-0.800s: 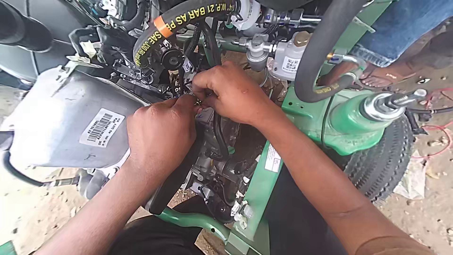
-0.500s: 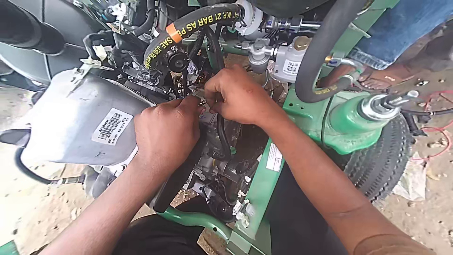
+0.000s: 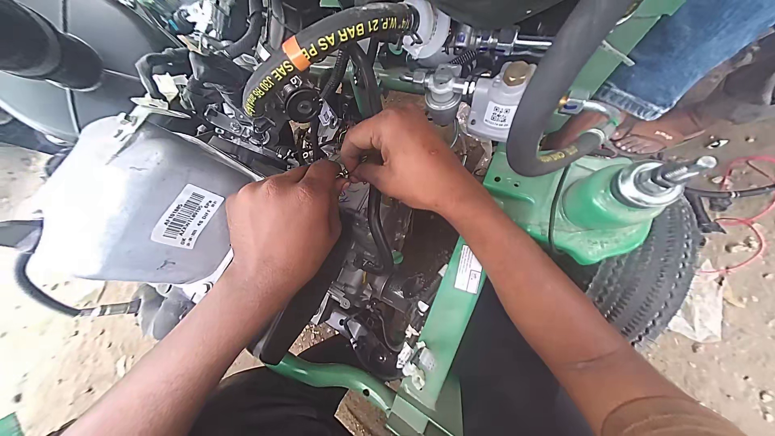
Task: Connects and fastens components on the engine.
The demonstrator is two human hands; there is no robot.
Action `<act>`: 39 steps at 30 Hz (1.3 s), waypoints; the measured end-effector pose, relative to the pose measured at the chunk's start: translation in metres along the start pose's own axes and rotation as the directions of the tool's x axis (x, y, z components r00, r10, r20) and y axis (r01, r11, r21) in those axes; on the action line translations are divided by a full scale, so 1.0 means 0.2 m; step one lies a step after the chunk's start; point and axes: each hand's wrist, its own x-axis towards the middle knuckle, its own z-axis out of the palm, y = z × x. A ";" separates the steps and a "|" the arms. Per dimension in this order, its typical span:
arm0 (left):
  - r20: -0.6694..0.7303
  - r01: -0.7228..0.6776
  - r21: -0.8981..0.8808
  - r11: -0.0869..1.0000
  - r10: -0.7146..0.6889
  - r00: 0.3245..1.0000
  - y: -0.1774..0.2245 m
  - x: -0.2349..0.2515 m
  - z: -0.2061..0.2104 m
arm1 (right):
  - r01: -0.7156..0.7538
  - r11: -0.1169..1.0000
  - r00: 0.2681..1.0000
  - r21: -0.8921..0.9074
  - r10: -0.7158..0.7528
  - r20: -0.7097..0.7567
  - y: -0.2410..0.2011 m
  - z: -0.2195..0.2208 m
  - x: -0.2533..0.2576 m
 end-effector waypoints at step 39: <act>0.031 0.128 -0.040 0.991 -0.127 0.991 0.01 0.02 -0.01 | -0.003 0.980 0.983 0.200 0.040 -0.182 0.01 0.05 -0.03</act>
